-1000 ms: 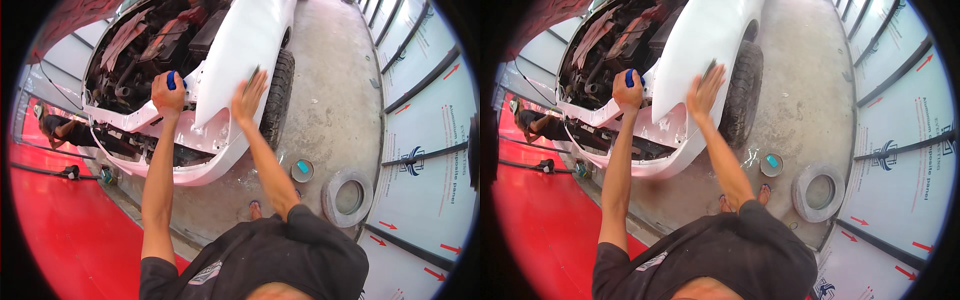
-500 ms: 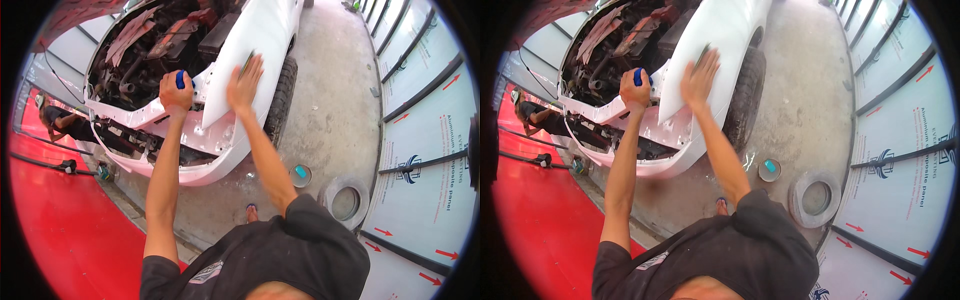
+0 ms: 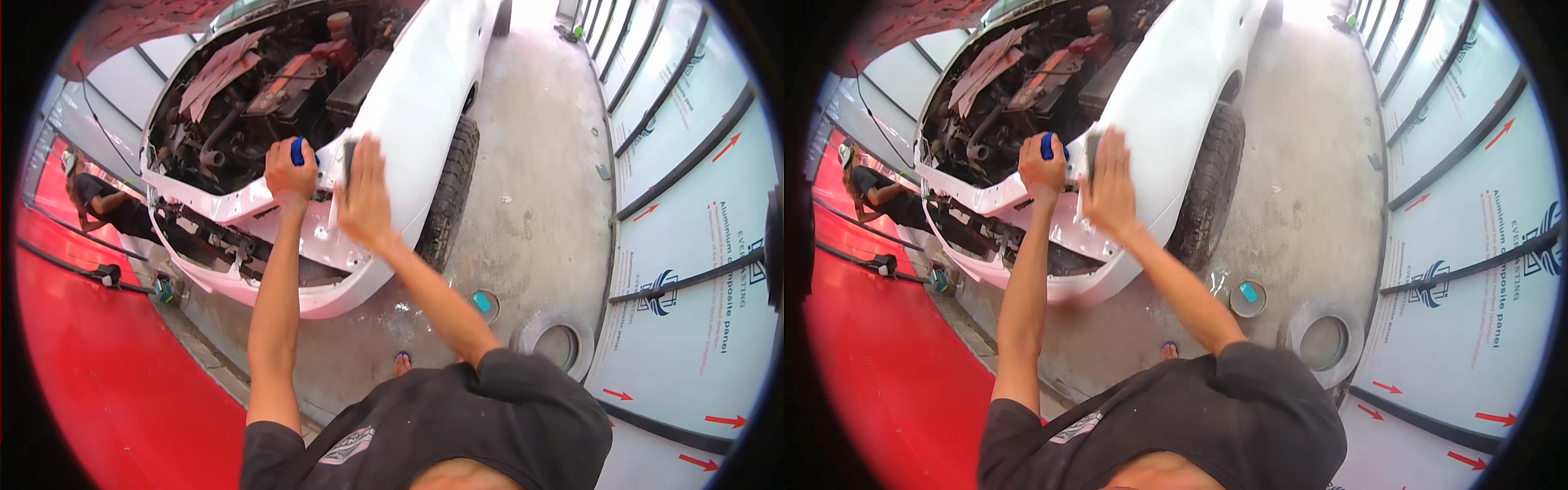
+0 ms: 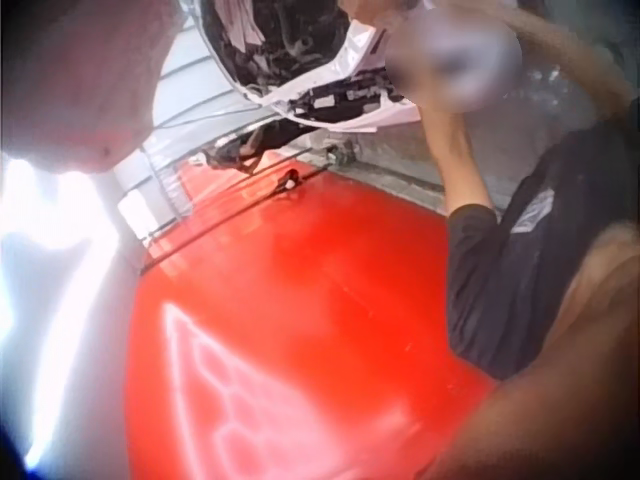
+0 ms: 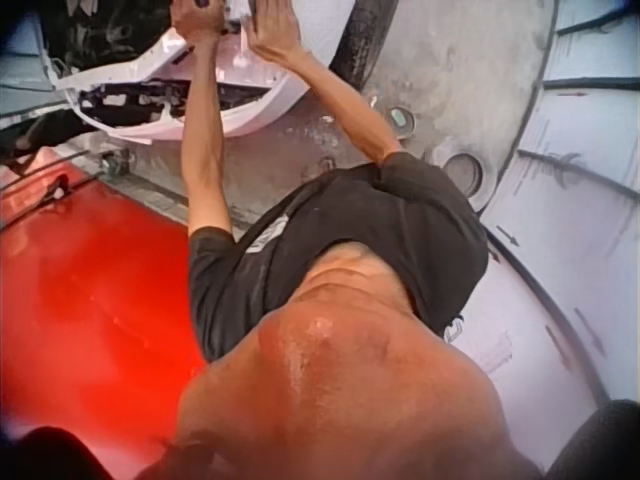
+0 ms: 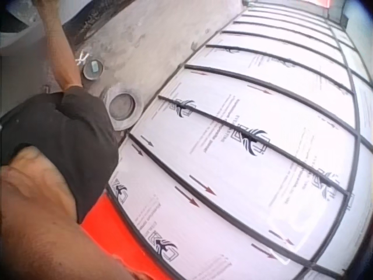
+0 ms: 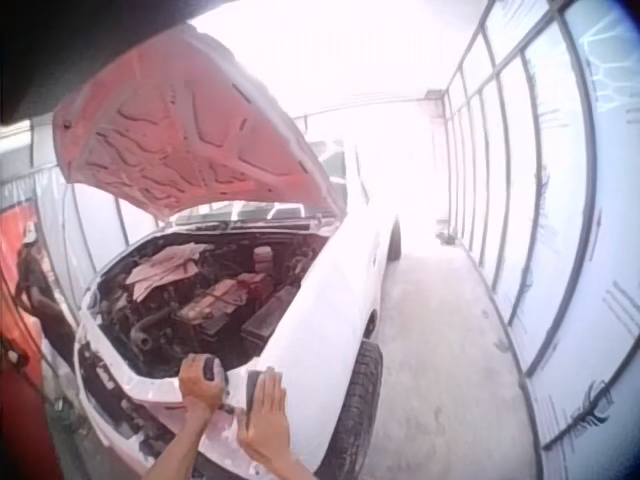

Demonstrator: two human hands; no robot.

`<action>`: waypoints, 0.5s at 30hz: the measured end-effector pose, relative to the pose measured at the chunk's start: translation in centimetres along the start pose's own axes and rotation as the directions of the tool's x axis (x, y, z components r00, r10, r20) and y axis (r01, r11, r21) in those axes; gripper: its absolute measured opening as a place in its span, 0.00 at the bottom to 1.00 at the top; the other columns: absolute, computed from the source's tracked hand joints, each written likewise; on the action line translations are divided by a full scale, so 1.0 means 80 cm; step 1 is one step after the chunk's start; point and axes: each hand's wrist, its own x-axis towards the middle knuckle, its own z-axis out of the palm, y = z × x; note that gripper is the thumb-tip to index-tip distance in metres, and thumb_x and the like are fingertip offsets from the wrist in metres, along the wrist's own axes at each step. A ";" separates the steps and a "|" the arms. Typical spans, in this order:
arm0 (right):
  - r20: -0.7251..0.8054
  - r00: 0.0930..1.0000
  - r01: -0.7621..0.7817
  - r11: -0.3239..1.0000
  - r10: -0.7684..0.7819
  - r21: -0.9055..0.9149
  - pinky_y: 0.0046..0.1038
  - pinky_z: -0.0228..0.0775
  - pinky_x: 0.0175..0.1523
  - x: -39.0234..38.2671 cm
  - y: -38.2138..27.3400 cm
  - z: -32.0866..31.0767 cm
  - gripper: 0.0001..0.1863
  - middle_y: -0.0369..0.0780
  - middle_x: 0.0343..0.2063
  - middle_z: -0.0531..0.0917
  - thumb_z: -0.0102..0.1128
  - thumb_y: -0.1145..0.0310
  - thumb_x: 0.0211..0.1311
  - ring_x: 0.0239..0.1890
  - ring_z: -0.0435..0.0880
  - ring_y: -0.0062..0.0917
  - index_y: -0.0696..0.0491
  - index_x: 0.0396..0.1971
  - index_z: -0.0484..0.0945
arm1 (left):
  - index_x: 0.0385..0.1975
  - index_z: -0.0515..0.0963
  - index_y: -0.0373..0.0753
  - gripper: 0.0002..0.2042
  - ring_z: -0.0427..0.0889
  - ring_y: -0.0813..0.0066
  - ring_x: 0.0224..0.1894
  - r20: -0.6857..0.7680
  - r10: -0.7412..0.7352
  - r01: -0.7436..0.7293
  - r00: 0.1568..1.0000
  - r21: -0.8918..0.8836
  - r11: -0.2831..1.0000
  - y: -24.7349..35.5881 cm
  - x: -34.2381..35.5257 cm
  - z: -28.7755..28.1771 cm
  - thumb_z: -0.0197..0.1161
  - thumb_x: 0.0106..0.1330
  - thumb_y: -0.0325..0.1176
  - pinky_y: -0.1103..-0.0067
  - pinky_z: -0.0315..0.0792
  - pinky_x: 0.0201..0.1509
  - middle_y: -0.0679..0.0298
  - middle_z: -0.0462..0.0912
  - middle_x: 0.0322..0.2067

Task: The recorder is sanding a white vehicle panel using a sanding block and water.

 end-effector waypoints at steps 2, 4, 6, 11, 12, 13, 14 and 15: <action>0.071 0.995 0.075 0.996 -0.071 -0.054 0.54 0.33 0.79 0.006 -0.006 0.000 0.40 0.61 0.75 0.48 0.49 0.56 0.73 0.78 0.42 0.57 0.70 0.73 0.49 | 0.37 0.82 0.39 0.08 0.82 0.51 0.41 -0.021 -0.022 0.022 1.000 -0.026 0.999 -0.010 -0.001 -0.006 0.65 0.64 0.37 0.62 0.77 0.45 0.56 0.83 0.36; 0.027 0.995 0.102 0.975 -0.098 -0.197 0.52 0.36 0.79 0.084 0.039 -0.014 0.37 0.59 0.75 0.51 0.47 0.56 0.75 0.78 0.45 0.54 0.71 0.71 0.53 | 0.36 0.82 0.39 0.08 0.82 0.51 0.41 -0.003 -0.017 0.017 1.000 -0.051 0.999 0.003 0.000 0.000 0.66 0.64 0.36 0.61 0.77 0.44 0.56 0.83 0.36; -0.005 0.999 0.033 0.932 -0.037 -0.360 0.50 0.39 0.79 0.169 0.087 -0.040 0.35 0.59 0.74 0.55 0.45 0.57 0.76 0.78 0.48 0.51 0.71 0.69 0.58 | 0.36 0.82 0.39 0.08 0.82 0.51 0.41 -0.010 0.002 -0.003 1.000 -0.089 0.996 0.021 0.005 0.015 0.66 0.63 0.36 0.61 0.77 0.44 0.56 0.83 0.36; 0.050 0.994 0.105 0.979 -0.098 -0.175 0.50 0.37 0.79 0.053 0.030 -0.001 0.40 0.59 0.75 0.52 0.48 0.56 0.73 0.78 0.46 0.54 0.70 0.72 0.51 | 0.36 0.82 0.38 0.08 0.82 0.51 0.41 -0.034 -0.011 0.010 0.999 -0.053 0.999 -0.007 -0.006 0.000 0.66 0.63 0.34 0.62 0.76 0.45 0.55 0.82 0.36; 0.130 0.983 0.142 0.985 -0.130 -0.095 0.50 0.37 0.80 0.024 0.011 -0.001 0.41 0.58 0.75 0.51 0.49 0.55 0.72 0.78 0.46 0.54 0.70 0.72 0.51 | 0.38 0.82 0.37 0.09 0.83 0.50 0.41 -0.033 -0.017 0.015 0.999 -0.055 0.998 -0.009 -0.008 -0.006 0.65 0.64 0.34 0.63 0.77 0.47 0.54 0.84 0.37; 0.208 0.964 0.169 0.985 -0.163 -0.016 0.50 0.37 0.80 0.008 0.002 -0.007 0.41 0.58 0.76 0.50 0.50 0.54 0.72 0.79 0.46 0.53 0.70 0.72 0.51 | 0.38 0.82 0.37 0.09 0.83 0.50 0.41 -0.033 -0.027 0.025 0.999 -0.053 0.998 -0.007 -0.008 -0.009 0.65 0.64 0.34 0.63 0.77 0.47 0.54 0.84 0.37; 0.211 0.946 0.264 0.963 -0.247 -0.057 0.50 0.37 0.80 0.030 0.023 -0.016 0.42 0.57 0.76 0.51 0.50 0.53 0.71 0.79 0.46 0.51 0.69 0.72 0.51 | 0.38 0.82 0.37 0.08 0.83 0.50 0.41 -0.019 -0.024 0.023 1.000 -0.053 0.998 -0.002 -0.006 -0.010 0.65 0.65 0.34 0.63 0.77 0.47 0.54 0.84 0.37; 0.206 0.954 0.236 0.969 -0.217 -0.072 0.49 0.36 0.80 0.063 0.042 -0.023 0.40 0.57 0.76 0.50 0.47 0.54 0.73 0.79 0.46 0.50 0.68 0.73 0.50 | 0.38 0.82 0.37 0.08 0.83 0.50 0.41 -0.009 -0.017 0.016 1.000 -0.052 0.998 -0.001 -0.002 -0.008 0.65 0.65 0.34 0.63 0.77 0.47 0.54 0.84 0.37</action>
